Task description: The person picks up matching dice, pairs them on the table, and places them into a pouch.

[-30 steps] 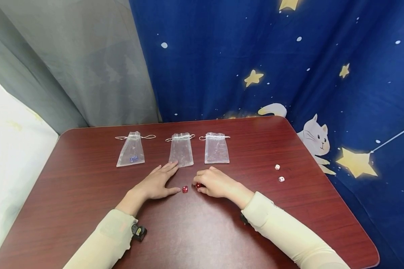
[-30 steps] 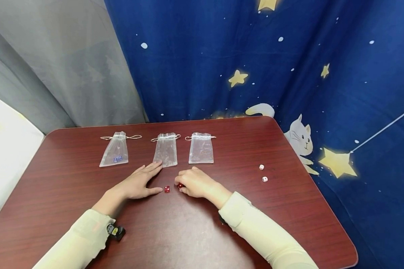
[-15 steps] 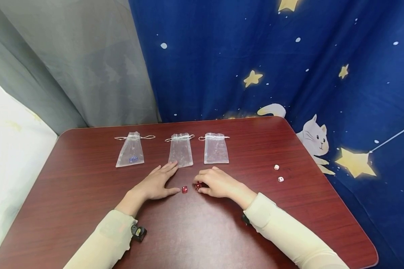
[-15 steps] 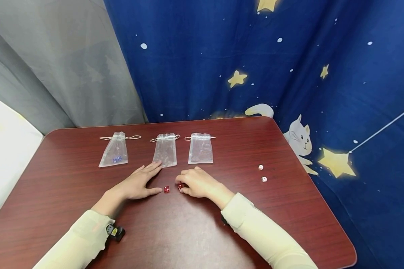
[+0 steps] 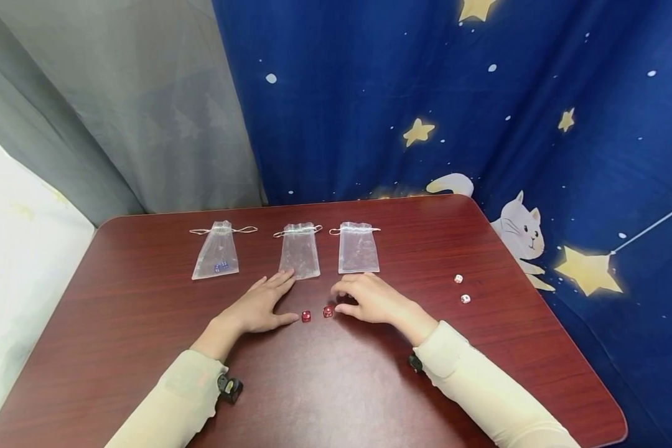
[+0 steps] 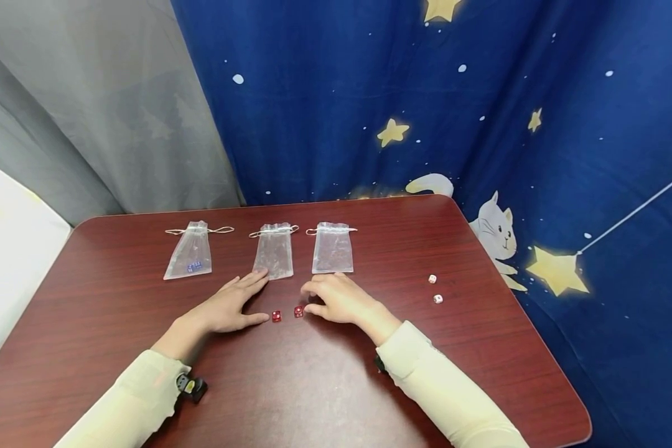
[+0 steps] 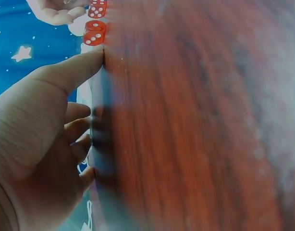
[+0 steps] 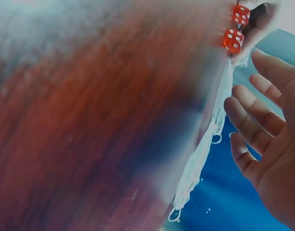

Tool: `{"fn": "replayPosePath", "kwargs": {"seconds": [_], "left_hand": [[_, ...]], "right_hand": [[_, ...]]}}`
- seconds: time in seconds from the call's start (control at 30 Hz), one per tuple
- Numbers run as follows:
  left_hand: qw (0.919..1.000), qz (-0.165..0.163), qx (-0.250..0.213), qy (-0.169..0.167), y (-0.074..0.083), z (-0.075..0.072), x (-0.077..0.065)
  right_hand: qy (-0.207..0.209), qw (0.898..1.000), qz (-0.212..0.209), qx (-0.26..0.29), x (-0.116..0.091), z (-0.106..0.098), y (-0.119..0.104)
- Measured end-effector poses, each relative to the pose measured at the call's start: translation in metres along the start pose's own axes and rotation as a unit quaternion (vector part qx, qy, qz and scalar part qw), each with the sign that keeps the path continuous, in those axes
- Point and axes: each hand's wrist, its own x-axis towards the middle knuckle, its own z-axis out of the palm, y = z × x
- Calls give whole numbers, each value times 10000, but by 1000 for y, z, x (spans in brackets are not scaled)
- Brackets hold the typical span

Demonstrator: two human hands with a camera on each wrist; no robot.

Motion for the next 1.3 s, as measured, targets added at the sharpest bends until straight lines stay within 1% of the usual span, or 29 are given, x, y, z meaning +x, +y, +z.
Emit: {"fn": "replayPosePath", "kwargs": {"seconds": [0.1,0.2,0.27,0.33,0.43,0.53,0.63,0.77,0.87,0.97,1.03,1.13,1.3], "left_hand": [[9995,160,-143,234,-1,0,2],[9969,242,-338,663,-1,-4,5],[9943,184,-415,960,-1,-8,9],[9918,16,-481,1183,-2,-13,13],[9881,-311,-536,1407,-4,-17,21],[9821,-648,-615,1660,-9,-20,30],[9747,-1002,-659,1887,-14,-21,39],[9676,-1445,-689,1951,-17,-22,51],[9652,-1691,-631,1894,-17,-22,60],[9635,-1896,-523,1815,-18,-22,68],[9622,-2031,-487,1750,-18,-23,73],[9594,-2229,-532,1644,-18,-25,79],[9496,-2572,-890,1559,-17,-27,83]], "right_hand": [[57,9999,105,34,-2,-4,1],[87,9997,205,80,-2,-8,1],[109,9996,221,96,-2,-9,1],[137,9996,229,124,-1,-9,0],[306,9988,257,286,1,-9,0],[675,9944,339,732,4,-9,0],[1163,9842,371,1280,9,-11,-1],[1662,9680,406,1837,14,-15,-3],[1913,9556,536,2178,16,-17,-4],[2117,9460,625,2372,16,-17,-3],[2211,9439,630,2371,16,-17,-2],[2262,9440,600,2325,14,-16,-1],[2260,9467,602,2215,10,-16,2]]}}
